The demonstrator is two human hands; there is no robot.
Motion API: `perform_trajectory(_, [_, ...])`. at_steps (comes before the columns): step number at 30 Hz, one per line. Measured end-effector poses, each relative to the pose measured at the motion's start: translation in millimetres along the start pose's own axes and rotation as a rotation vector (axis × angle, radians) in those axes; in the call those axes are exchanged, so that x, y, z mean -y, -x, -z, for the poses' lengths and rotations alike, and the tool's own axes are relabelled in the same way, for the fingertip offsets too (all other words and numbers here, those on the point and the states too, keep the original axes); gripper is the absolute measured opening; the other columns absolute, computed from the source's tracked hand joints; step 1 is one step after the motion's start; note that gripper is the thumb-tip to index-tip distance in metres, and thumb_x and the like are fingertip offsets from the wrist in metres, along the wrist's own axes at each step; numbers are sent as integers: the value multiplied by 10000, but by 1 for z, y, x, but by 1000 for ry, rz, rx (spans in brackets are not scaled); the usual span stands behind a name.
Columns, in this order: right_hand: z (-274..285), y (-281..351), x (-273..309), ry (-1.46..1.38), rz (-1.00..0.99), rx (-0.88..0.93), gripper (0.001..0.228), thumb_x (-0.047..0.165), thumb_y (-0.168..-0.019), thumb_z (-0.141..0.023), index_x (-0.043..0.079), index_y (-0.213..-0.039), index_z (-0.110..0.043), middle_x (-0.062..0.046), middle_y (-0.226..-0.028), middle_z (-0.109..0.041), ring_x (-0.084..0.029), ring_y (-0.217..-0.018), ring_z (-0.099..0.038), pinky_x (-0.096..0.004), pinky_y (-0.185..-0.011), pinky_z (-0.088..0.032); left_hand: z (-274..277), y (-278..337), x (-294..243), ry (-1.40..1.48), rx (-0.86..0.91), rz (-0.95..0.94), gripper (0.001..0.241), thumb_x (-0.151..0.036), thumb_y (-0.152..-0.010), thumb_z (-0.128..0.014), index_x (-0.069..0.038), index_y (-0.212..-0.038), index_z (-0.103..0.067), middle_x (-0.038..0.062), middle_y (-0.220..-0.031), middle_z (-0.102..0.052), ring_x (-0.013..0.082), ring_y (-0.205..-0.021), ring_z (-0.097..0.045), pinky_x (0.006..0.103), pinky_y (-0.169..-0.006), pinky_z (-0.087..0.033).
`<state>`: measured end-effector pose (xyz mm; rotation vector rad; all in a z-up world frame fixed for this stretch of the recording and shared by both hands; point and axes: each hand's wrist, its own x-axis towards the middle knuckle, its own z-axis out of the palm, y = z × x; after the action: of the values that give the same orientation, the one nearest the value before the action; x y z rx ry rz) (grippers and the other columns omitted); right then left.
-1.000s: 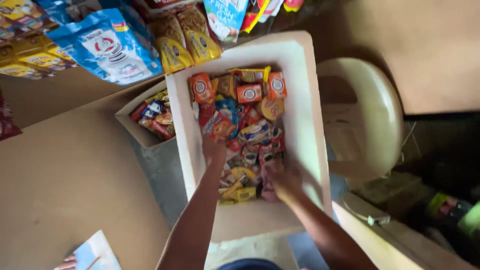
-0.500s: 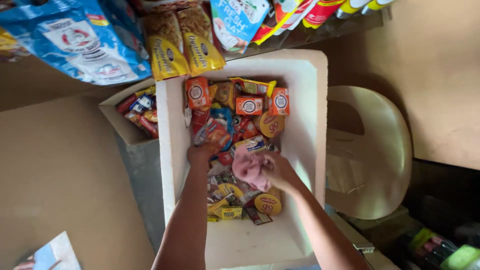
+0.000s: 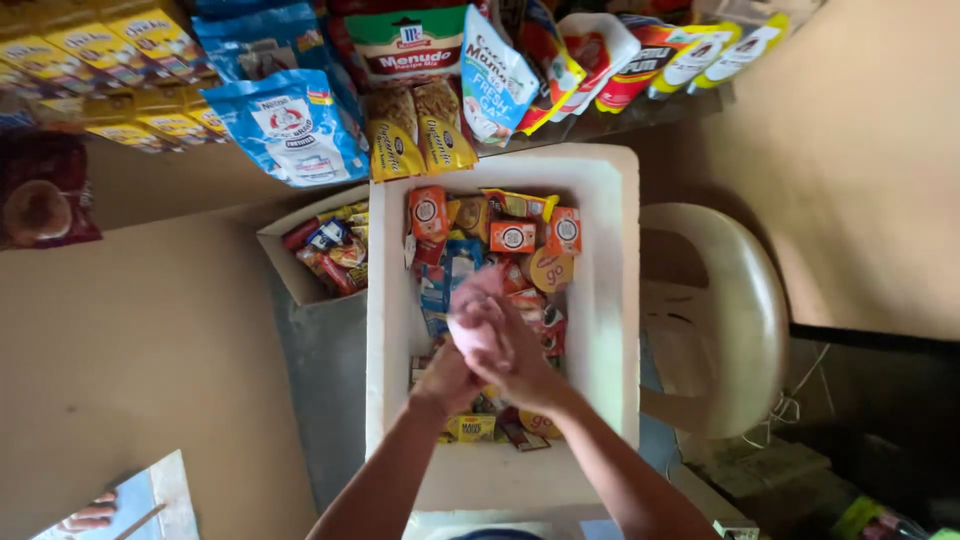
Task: Clean and organize various grocery items and place them on shelves.
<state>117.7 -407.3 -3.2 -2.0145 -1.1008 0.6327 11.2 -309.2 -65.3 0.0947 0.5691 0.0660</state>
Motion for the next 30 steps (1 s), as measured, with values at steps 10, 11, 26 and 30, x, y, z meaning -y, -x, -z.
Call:
perform_trajectory(10, [6,12,26,-521,-676,-182,613,496,-965,-466,201,-1498,-407,-134,-1260,-656,-281,-1169,-659,-384,-919,-550,-57,45,18,-295,5,-197,860,160,-782,-526,-330,-1479,-412,40,-1325,-590,231,-1166,-592,377,-907,-562])
perform_trajectory(11, [3,20,35,-513,-514,-204,576,484,-995,-475,152,-1465,-443,-144,-1267,-658,-275,-1176,-654,-379,-954,-538,-49,39,16,-256,71,-196,709,108,-850,-520,-238,-1463,-438,100,-1297,-612,279,-1144,-613,409,-923,-571])
perform_trajectory(26, [-22,33,67,-198,-99,-633,421,334,-1059,-524,21,-1338,-552,-200,-1212,-643,-292,-1093,-632,-417,-910,-525,-60,117,-27,-295,190,-25,585,-4,-805,-587,-46,-1386,-540,142,-1273,-676,309,-1170,-663,469,-990,-557])
perform_trajectory(30, [-8,31,164,122,157,-728,368,317,-1061,-540,17,-1271,-574,-226,-1148,-647,-331,-1020,-643,-418,-863,-536,-55,118,-44,-185,131,-6,500,-236,-965,-626,-21,-1407,-536,146,-1350,-641,288,-1245,-617,442,-1077,-514])
